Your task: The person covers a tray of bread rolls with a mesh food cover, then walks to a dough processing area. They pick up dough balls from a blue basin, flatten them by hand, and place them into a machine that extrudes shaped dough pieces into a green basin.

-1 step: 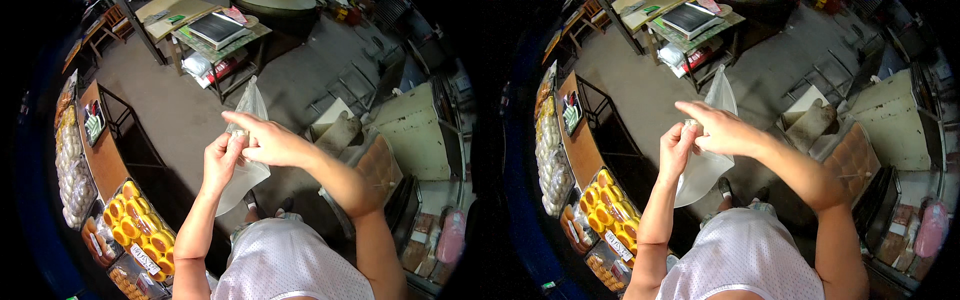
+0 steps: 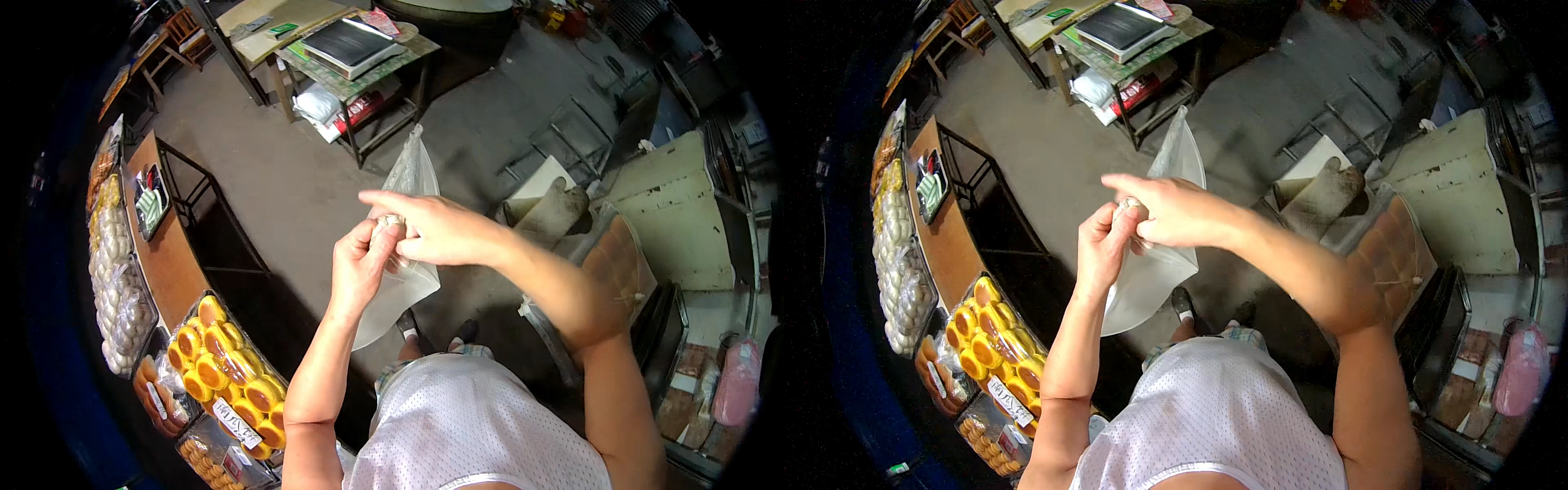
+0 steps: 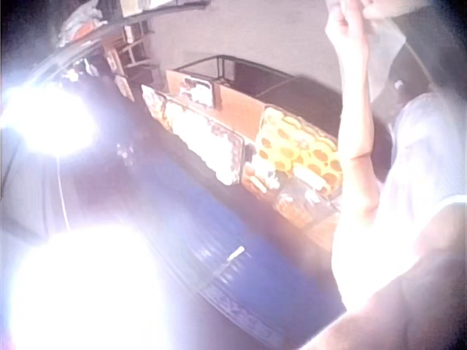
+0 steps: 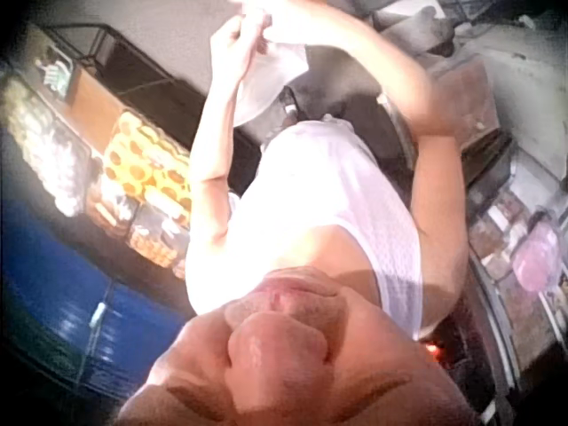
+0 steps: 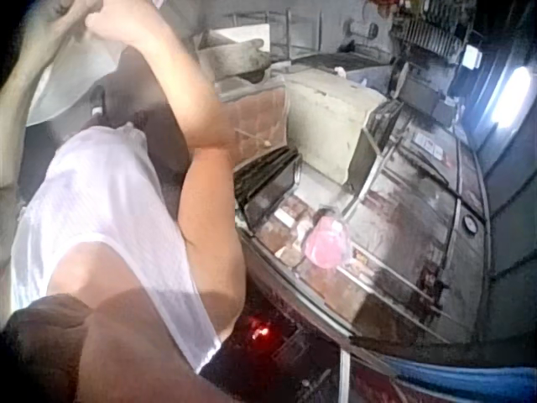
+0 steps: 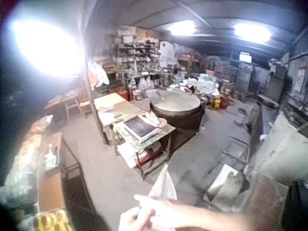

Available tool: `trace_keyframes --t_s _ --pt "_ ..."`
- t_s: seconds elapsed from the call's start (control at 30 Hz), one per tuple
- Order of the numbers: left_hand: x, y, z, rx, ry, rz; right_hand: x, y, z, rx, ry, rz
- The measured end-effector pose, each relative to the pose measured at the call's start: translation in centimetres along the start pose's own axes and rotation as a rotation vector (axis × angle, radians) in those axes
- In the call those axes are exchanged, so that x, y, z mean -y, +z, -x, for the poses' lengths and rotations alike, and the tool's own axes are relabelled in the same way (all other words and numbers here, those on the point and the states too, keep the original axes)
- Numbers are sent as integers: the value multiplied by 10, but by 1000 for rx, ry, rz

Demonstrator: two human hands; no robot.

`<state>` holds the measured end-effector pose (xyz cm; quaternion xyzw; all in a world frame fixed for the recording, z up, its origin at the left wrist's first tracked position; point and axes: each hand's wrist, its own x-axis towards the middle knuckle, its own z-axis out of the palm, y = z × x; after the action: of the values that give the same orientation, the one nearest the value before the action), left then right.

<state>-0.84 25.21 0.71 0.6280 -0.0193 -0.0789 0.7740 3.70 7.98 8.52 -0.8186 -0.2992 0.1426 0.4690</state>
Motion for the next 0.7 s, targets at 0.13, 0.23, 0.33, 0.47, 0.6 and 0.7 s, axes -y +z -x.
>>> trace_keyframes --t_s 0.13,0.23,0.33,0.47,0.6,0.7 --pt "13 8 14 41 -135 112 -29 4 7 179 117 60" --pt "30 8 23 92 -207 214 -25 13 13 245 223 96" --pt "46 4 35 161 -261 377 -29 21 21 257 239 209" --pt "57 0 40 225 -346 726 -33 24 36 165 89 224" --pt "44 4 38 213 -455 737 -23 20 47 97 -21 190" --pt "48 5 37 280 -447 656 -15 13 51 77 -78 172"
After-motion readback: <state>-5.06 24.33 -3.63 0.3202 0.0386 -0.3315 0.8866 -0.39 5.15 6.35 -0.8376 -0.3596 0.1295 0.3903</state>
